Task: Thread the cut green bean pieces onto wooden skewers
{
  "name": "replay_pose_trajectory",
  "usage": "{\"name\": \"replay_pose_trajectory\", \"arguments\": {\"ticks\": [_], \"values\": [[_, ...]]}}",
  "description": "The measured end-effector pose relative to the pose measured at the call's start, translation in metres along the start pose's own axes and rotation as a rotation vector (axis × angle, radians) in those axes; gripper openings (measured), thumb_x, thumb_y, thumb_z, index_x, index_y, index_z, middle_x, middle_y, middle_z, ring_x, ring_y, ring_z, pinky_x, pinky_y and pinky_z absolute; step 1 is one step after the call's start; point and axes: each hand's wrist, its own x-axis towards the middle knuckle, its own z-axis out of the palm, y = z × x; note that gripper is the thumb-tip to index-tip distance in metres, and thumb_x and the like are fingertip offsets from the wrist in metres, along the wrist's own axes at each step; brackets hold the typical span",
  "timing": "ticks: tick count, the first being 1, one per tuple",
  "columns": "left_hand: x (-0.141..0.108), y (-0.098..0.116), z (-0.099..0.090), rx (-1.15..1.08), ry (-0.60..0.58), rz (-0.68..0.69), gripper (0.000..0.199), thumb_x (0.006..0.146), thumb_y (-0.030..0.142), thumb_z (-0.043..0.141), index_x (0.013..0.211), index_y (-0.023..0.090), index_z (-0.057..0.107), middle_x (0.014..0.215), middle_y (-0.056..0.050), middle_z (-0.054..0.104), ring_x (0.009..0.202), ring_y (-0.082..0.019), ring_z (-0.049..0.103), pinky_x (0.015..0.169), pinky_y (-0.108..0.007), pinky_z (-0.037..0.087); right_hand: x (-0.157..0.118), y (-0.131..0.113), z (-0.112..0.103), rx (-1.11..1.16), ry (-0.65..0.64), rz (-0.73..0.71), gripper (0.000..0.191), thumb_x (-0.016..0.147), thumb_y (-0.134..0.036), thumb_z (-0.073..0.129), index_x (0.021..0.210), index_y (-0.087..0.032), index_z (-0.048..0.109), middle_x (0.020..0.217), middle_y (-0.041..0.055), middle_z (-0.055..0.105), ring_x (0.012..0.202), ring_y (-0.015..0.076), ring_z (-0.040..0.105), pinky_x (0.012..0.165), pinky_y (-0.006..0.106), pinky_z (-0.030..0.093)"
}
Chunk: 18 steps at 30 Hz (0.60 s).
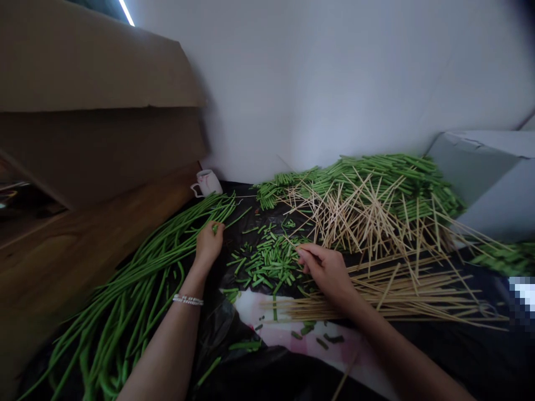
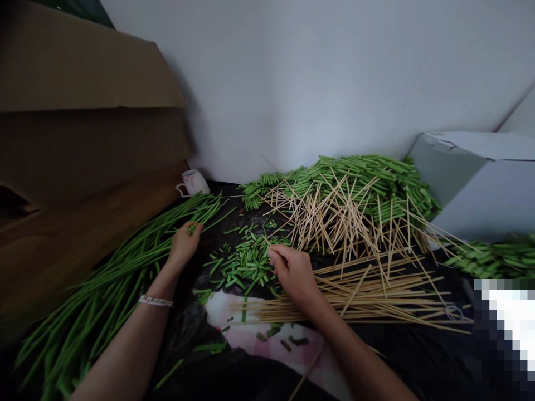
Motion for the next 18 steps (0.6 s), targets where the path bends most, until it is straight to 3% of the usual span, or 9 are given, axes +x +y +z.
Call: {"name": "replay_pose_trajectory", "arguments": {"ticks": [3, 6, 10, 11, 14, 16, 18], "values": [[-0.001, -0.009, -0.006, 0.447, -0.102, 0.000, 0.035, 0.078, 0.050, 0.058, 0.086, 0.018, 0.065, 0.081, -0.013, 0.070, 0.084, -0.031, 0.064, 0.069, -0.035, 0.044, -0.001, -0.002, -0.001, -0.051, -0.007, -0.017, 0.024, 0.091, -0.034, 0.049, 0.084, -0.022, 0.068, 0.065, -0.0010, 0.064, 0.054, 0.0126, 0.059, 0.055, 0.022, 0.045], [-0.006, -0.010, -0.003, 0.562, -0.232, 0.042, 0.032, 0.076, 0.046, 0.061, 0.089, 0.017, 0.065, 0.086, -0.014, 0.070, 0.083, -0.030, 0.064, 0.067, -0.033, 0.043, -0.001, -0.003, -0.001, -0.116, -0.020, -0.051, 0.024, 0.092, -0.031, 0.047, 0.083, -0.021, 0.068, 0.065, -0.0013, 0.064, 0.056, 0.0123, 0.059, 0.057, 0.022, 0.044], [-0.020, 0.007, 0.015, 0.402, -0.297, 0.193, 0.023, 0.086, 0.037, 0.048, 0.091, 0.019, 0.063, 0.085, -0.005, 0.069, 0.076, -0.019, 0.061, 0.070, -0.027, 0.041, 0.000, -0.001, -0.001, -0.157, -0.029, -0.076, 0.025, 0.092, -0.030, 0.046, 0.081, -0.021, 0.067, 0.065, -0.0011, 0.064, 0.057, 0.0128, 0.060, 0.057, 0.022, 0.043], [-0.026, 0.013, 0.021, 0.276, -0.305, 0.259, 0.025, 0.087, 0.039, 0.047, 0.091, 0.019, 0.062, 0.082, -0.004, 0.068, 0.071, -0.018, 0.059, 0.068, -0.027, 0.041, 0.000, 0.000, 0.000, -0.159, -0.027, -0.078, 0.025, 0.092, -0.030, 0.046, 0.082, -0.021, 0.067, 0.065, -0.0010, 0.065, 0.056, 0.0129, 0.059, 0.057, 0.022, 0.043], [-0.040, 0.031, 0.036, -0.031, -0.476, 0.432, 0.031, 0.083, 0.047, 0.056, 0.097, 0.020, 0.063, 0.082, 0.000, 0.067, 0.069, -0.015, 0.057, 0.067, -0.024, 0.041, 0.000, 0.001, 0.000, -0.164, -0.018, -0.081, 0.023, 0.091, -0.028, 0.047, 0.085, -0.021, 0.068, 0.067, -0.0006, 0.067, 0.055, 0.0127, 0.059, 0.057, 0.022, 0.043], [-0.040, 0.035, 0.038, -0.125, -0.428, 0.441, 0.034, 0.083, 0.049, 0.057, 0.100, 0.020, 0.063, 0.090, -0.001, 0.068, 0.076, -0.016, 0.059, 0.071, -0.024, 0.041, 0.000, 0.002, 0.000, -0.172, -0.008, -0.082, 0.023, 0.090, -0.028, 0.048, 0.086, -0.021, 0.069, 0.068, -0.0005, 0.068, 0.055, 0.0129, 0.059, 0.057, 0.023, 0.043], [-0.033, 0.029, 0.032, -0.100, -0.256, 0.372, 0.032, 0.086, 0.049, 0.053, 0.094, 0.019, 0.064, 0.091, -0.004, 0.069, 0.081, -0.018, 0.061, 0.074, -0.026, 0.041, 0.000, 0.004, 0.000, -0.179, -0.004, -0.083, 0.023, 0.090, -0.028, 0.048, 0.086, -0.022, 0.070, 0.067, -0.0007, 0.067, 0.055, 0.0131, 0.059, 0.057, 0.023, 0.043]]}}
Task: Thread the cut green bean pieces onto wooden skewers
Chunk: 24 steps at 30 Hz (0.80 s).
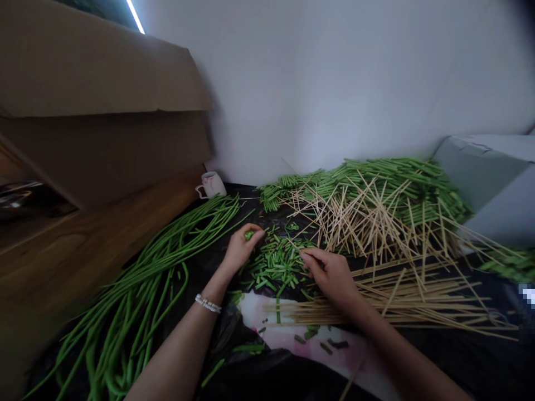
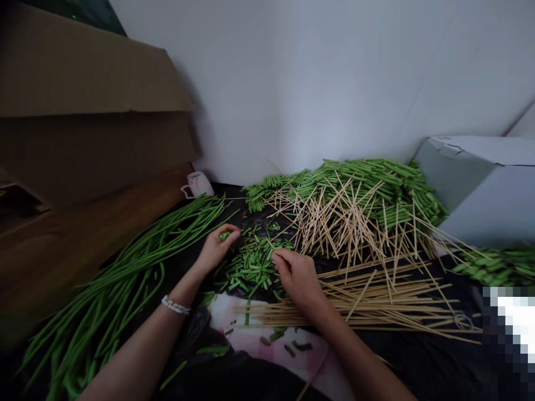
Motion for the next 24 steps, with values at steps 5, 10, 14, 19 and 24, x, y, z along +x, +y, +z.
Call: {"name": "replay_pose_trajectory", "arguments": {"ticks": [5, 10, 14, 19, 24], "values": [[0.005, -0.032, -0.024, 0.494, 0.160, -0.231, 0.033, 0.089, 0.048, 0.049, 0.097, 0.020, 0.064, 0.087, -0.009, 0.069, 0.083, -0.025, 0.063, 0.073, -0.031, 0.042, -0.001, 0.004, 0.003, -0.031, -0.021, -0.020, 0.025, 0.091, -0.029, 0.047, 0.085, -0.022, 0.070, 0.066, -0.0007, 0.067, 0.056, 0.0136, 0.059, 0.058, 0.023, 0.043], [0.004, -0.041, -0.018, 0.591, 0.043, -0.117, 0.040, 0.088, 0.051, 0.048, 0.096, 0.016, 0.067, 0.096, -0.013, 0.068, 0.094, -0.027, 0.061, 0.083, -0.033, 0.043, -0.001, 0.005, 0.003, -0.049, -0.028, -0.020, 0.026, 0.091, -0.031, 0.047, 0.085, -0.022, 0.070, 0.066, -0.0003, 0.067, 0.056, 0.0139, 0.059, 0.057, 0.024, 0.042], [0.005, -0.045, -0.024, 0.628, 0.160, -0.132, 0.038, 0.093, 0.041, 0.041, 0.099, 0.016, 0.068, 0.096, -0.012, 0.067, 0.094, -0.026, 0.059, 0.087, -0.034, 0.042, -0.001, 0.002, 0.001, -0.045, -0.029, -0.009, 0.025, 0.090, -0.030, 0.048, 0.084, -0.021, 0.070, 0.066, -0.0007, 0.067, 0.056, 0.0135, 0.059, 0.058, 0.023, 0.042], [0.003, -0.059, -0.050, 0.813, 0.290, -0.323, 0.035, 0.090, 0.027, 0.040, 0.108, 0.015, 0.068, 0.104, -0.016, 0.063, 0.099, -0.030, 0.058, 0.084, -0.037, 0.044, -0.001, 0.001, 0.002, -0.030, -0.030, -0.017, 0.025, 0.090, -0.029, 0.048, 0.085, -0.022, 0.070, 0.066, -0.0005, 0.067, 0.057, 0.0138, 0.060, 0.059, 0.023, 0.043], [-0.003, -0.061, -0.056, 0.882, 0.218, -0.428, 0.035, 0.090, 0.029, 0.038, 0.095, 0.014, 0.070, 0.101, -0.019, 0.063, 0.093, -0.033, 0.060, 0.069, -0.037, 0.045, -0.002, 0.001, 0.002, -0.032, -0.024, -0.016, 0.025, 0.090, -0.030, 0.047, 0.086, -0.022, 0.071, 0.066, -0.0003, 0.068, 0.057, 0.0138, 0.060, 0.057, 0.023, 0.043]]}}
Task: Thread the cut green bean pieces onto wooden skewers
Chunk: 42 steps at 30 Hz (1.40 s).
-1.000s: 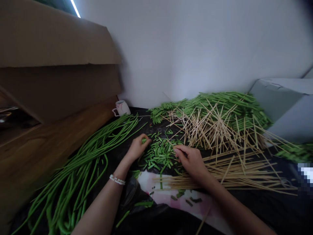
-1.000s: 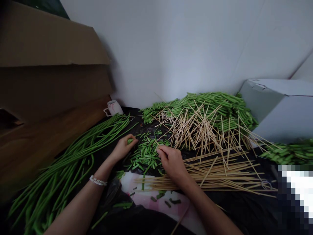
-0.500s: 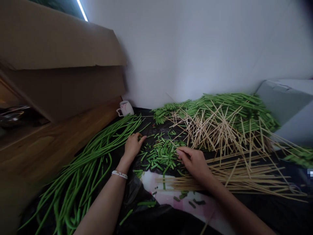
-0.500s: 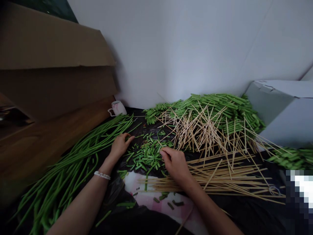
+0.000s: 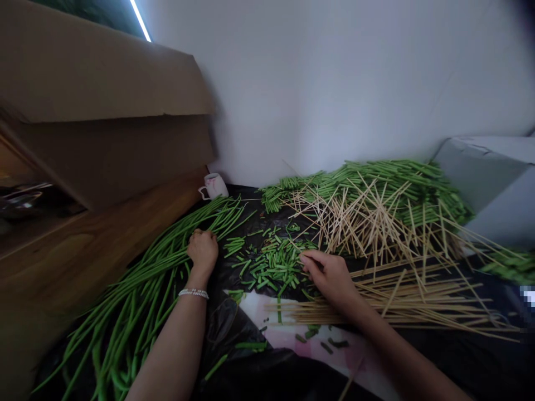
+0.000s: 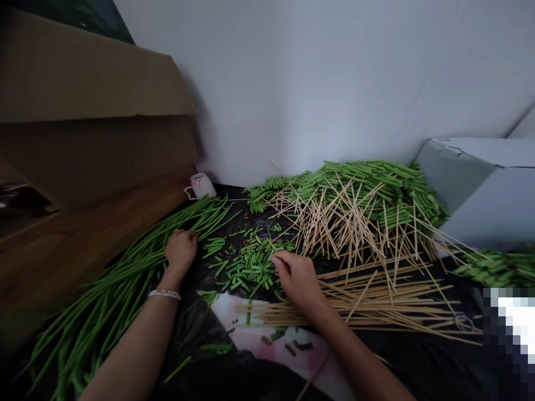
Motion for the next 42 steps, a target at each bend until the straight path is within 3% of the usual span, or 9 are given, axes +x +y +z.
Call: {"name": "replay_pose_trajectory", "arguments": {"ticks": [3, 12, 17, 21, 24, 29, 32, 37, 42], "values": [[-0.001, 0.004, -0.003, -0.019, 0.031, -0.045, 0.037, 0.092, 0.029, 0.033, 0.104, 0.014, 0.065, 0.104, -0.019, 0.063, 0.087, -0.031, 0.063, 0.066, -0.037, 0.045, 0.000, 0.000, 0.000, -0.008, 0.001, -0.008, 0.025, 0.090, -0.030, 0.047, 0.084, -0.022, 0.071, 0.066, -0.0002, 0.068, 0.057, 0.0140, 0.060, 0.058, 0.023, 0.043], [0.002, -0.002, -0.003, -0.059, -0.162, -0.017, 0.029, 0.087, 0.032, 0.047, 0.097, 0.016, 0.069, 0.103, -0.020, 0.065, 0.093, -0.036, 0.063, 0.071, -0.041, 0.046, 0.000, 0.001, -0.001, -0.027, -0.006, -0.013, 0.025, 0.091, -0.029, 0.047, 0.085, -0.021, 0.070, 0.067, -0.0001, 0.068, 0.058, 0.0141, 0.060, 0.059, 0.024, 0.042], [0.001, 0.003, -0.008, -0.122, 0.074, -0.014, 0.032, 0.093, 0.031, 0.039, 0.103, 0.017, 0.065, 0.107, -0.017, 0.062, 0.087, -0.031, 0.063, 0.070, -0.039, 0.046, 0.000, 0.003, 0.000, -0.048, 0.012, 0.028, 0.024, 0.091, -0.029, 0.048, 0.099, -0.020, 0.068, 0.071, 0.0005, 0.068, 0.060, 0.0148, 0.060, 0.061, 0.026, 0.044], [-0.006, 0.026, -0.013, -0.309, 0.266, 0.240, 0.027, 0.095, 0.028, 0.039, 0.104, 0.017, 0.063, 0.106, -0.012, 0.063, 0.096, -0.025, 0.060, 0.084, -0.035, 0.045, -0.002, 0.004, 0.000, -0.166, 0.133, 0.021, 0.047, 0.091, -0.031, 0.048, 0.136, -0.015, 0.046, 0.086, 0.0041, 0.070, 0.069, 0.0177, 0.063, 0.069, 0.030, 0.048], [-0.021, 0.052, -0.016, -0.490, 0.320, 0.555, 0.020, 0.094, 0.025, 0.046, 0.101, 0.019, 0.064, 0.107, -0.009, 0.062, 0.101, -0.021, 0.058, 0.090, -0.034, 0.045, -0.003, -0.001, -0.001, -0.364, 0.192, -0.068, 0.054, 0.095, -0.032, 0.042, 0.145, -0.013, 0.033, 0.102, 0.0109, 0.066, 0.081, 0.0212, 0.064, 0.071, 0.033, 0.050], [-0.060, 0.084, -0.030, -0.700, 0.405, 0.959, 0.023, 0.089, 0.012, 0.054, 0.108, 0.022, 0.062, 0.114, -0.008, 0.061, 0.105, -0.020, 0.057, 0.090, -0.037, 0.048, -0.006, -0.009, 0.001, -0.591, 0.066, -0.180, 0.045, 0.096, -0.038, 0.043, 0.132, -0.012, 0.050, 0.101, 0.0132, 0.066, 0.086, 0.0243, 0.065, 0.070, 0.033, 0.051], [-0.075, 0.090, -0.042, -0.779, 0.419, 1.047, 0.032, 0.086, 0.006, 0.056, 0.115, 0.022, 0.060, 0.118, -0.010, 0.060, 0.109, -0.021, 0.057, 0.091, -0.038, 0.049, -0.008, -0.009, 0.005, -0.513, -0.011, -0.158, 0.031, 0.096, -0.035, 0.044, 0.118, -0.018, 0.058, 0.097, 0.0089, 0.068, 0.085, 0.0218, 0.066, 0.070, 0.031, 0.050], [-0.086, 0.091, -0.057, -0.857, 0.484, 1.101, 0.040, 0.083, 0.003, 0.060, 0.119, 0.021, 0.060, 0.122, -0.011, 0.059, 0.110, -0.023, 0.058, 0.090, -0.040, 0.051, -0.007, -0.008, 0.005, -0.284, 0.168, -0.073, 0.035, 0.093, -0.039, 0.050, 0.118, -0.015, 0.053, 0.080, 0.0041, 0.067, 0.073, 0.0188, 0.065, 0.066, 0.028, 0.047], [-0.101, 0.094, -0.068, -0.892, 0.482, 1.184, 0.043, 0.083, 0.006, 0.061, 0.124, 0.020, 0.059, 0.126, -0.011, 0.058, 0.112, -0.024, 0.058, 0.090, -0.039, 0.053, -0.002, -0.008, 0.000, -0.165, 0.118, -0.108, 0.026, 0.093, -0.030, 0.047, 0.115, -0.018, 0.056, 0.095, 0.0069, 0.067, 0.082, 0.0192, 0.063, 0.073, 0.030, 0.046]]}}
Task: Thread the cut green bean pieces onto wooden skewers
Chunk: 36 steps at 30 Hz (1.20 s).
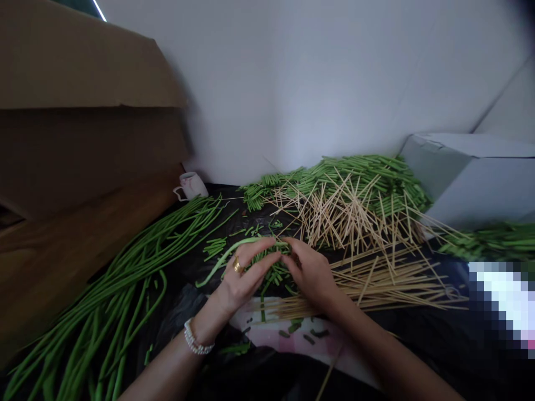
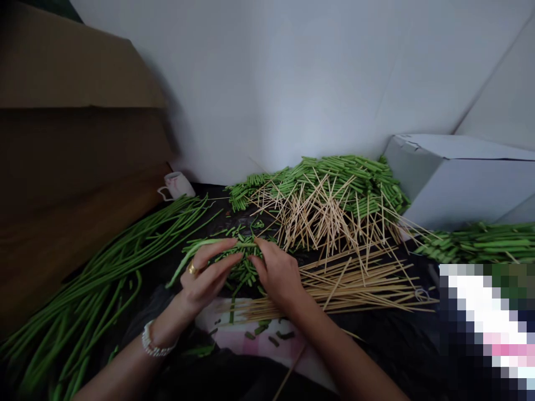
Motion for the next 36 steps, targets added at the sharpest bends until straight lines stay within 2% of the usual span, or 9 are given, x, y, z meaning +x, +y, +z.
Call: {"name": "replay_pose_trajectory", "arguments": {"ticks": [3, 6, 10, 14, 23, 26, 31, 34, 36], "values": [[0.002, 0.009, 0.003, 0.010, -0.012, 0.022, 0.046, 0.080, 0.004, 0.064, 0.123, 0.020, 0.060, 0.133, -0.012, 0.052, 0.114, -0.024, 0.057, 0.093, -0.038, 0.052, 0.007, 0.004, -0.006, 0.195, 0.039, 0.150, 0.021, 0.094, -0.033, 0.044, 0.084, -0.021, 0.058, 0.073, 0.0021, 0.063, 0.066, 0.0155, 0.059, 0.063, 0.028, 0.044], [0.003, 0.011, 0.008, 0.015, 0.002, -0.045, 0.043, 0.080, 0.005, 0.064, 0.119, 0.022, 0.063, 0.123, -0.011, 0.056, 0.106, -0.021, 0.060, 0.090, -0.035, 0.051, 0.015, 0.012, -0.015, 0.563, 0.150, 0.442, 0.030, 0.091, -0.047, 0.046, 0.079, -0.021, 0.055, 0.058, -0.0038, 0.054, 0.045, 0.0102, 0.047, 0.044, 0.023, 0.037], [0.006, 0.003, 0.014, -0.125, 0.008, -0.443, 0.023, 0.089, 0.014, 0.057, 0.107, 0.020, 0.068, 0.088, -0.004, 0.065, 0.081, -0.014, 0.061, 0.074, -0.027, 0.050, 0.022, 0.020, -0.018, 1.005, 0.169, 0.584, 0.034, 0.080, -0.054, 0.059, 0.082, -0.020, 0.057, 0.058, -0.0049, 0.056, 0.041, 0.0073, 0.045, 0.037, 0.019, 0.032], [0.005, -0.008, 0.017, -0.264, -0.106, -0.767, 0.026, 0.094, 0.030, 0.050, 0.092, 0.017, 0.073, 0.073, -0.003, 0.063, 0.070, -0.014, 0.058, 0.067, -0.026, 0.046, 0.021, 0.018, -0.015, 1.104, 0.109, 0.578, 0.036, 0.076, -0.054, 0.065, 0.082, -0.019, 0.059, 0.058, -0.0043, 0.058, 0.042, 0.0070, 0.047, 0.037, 0.018, 0.034], [-0.003, -0.009, 0.024, -0.358, -0.380, -0.638, 0.016, 0.088, 0.029, 0.060, 0.089, 0.019, 0.073, 0.081, -0.004, 0.065, 0.077, -0.015, 0.059, 0.074, -0.026, 0.043, 0.024, 0.014, -0.017, 1.031, 0.134, 0.574, 0.038, 0.073, -0.056, 0.066, 0.082, -0.018, 0.061, 0.058, -0.0043, 0.058, 0.041, 0.0068, 0.048, 0.037, 0.018, 0.035], [-0.003, -0.011, 0.026, -0.556, -0.259, -0.839, 0.015, 0.085, 0.029, 0.063, 0.080, 0.018, 0.072, 0.075, -0.002, 0.063, 0.068, -0.012, 0.055, 0.065, -0.023, 0.042, 0.025, 0.014, -0.018, 1.004, 0.143, 0.549, 0.036, 0.074, -0.054, 0.065, 0.079, -0.018, 0.062, 0.058, -0.0043, 0.058, 0.042, 0.0067, 0.047, 0.037, 0.018, 0.035], [0.002, -0.026, 0.021, -1.320, 0.270, -1.356, 0.011, 0.082, 0.020, 0.066, 0.074, 0.012, 0.067, 0.066, 0.002, 0.053, 0.049, -0.002, 0.038, 0.046, -0.012, 0.033, 0.019, 0.005, -0.014, 0.913, -0.135, 0.438, 0.031, 0.081, -0.045, 0.062, 0.065, -0.019, 0.059, 0.052, -0.0047, 0.055, 0.042, 0.0063, 0.047, 0.042, 0.019, 0.038], [0.007, -0.036, 0.014, -1.575, 0.509, -1.467, 0.010, 0.083, 0.009, 0.063, 0.072, 0.010, 0.063, 0.064, 0.002, 0.049, 0.050, 0.000, 0.041, 0.048, -0.008, 0.035, 0.015, -0.002, -0.010, 0.873, -0.177, 0.408, 0.028, 0.083, -0.041, 0.059, 0.066, -0.019, 0.059, 0.055, -0.0048, 0.054, 0.045, 0.0064, 0.048, 0.044, 0.019, 0.038], [0.007, -0.039, 0.012, -1.550, 0.533, -1.450, 0.008, 0.081, 0.010, 0.065, 0.073, 0.011, 0.064, 0.061, 0.004, 0.048, 0.048, 0.000, 0.040, 0.045, -0.008, 0.034, 0.015, -0.004, -0.010, 0.855, -0.171, 0.421, 0.029, 0.083, -0.041, 0.059, 0.065, -0.019, 0.057, 0.057, -0.0045, 0.055, 0.046, 0.0063, 0.048, 0.044, 0.019, 0.038]]}}
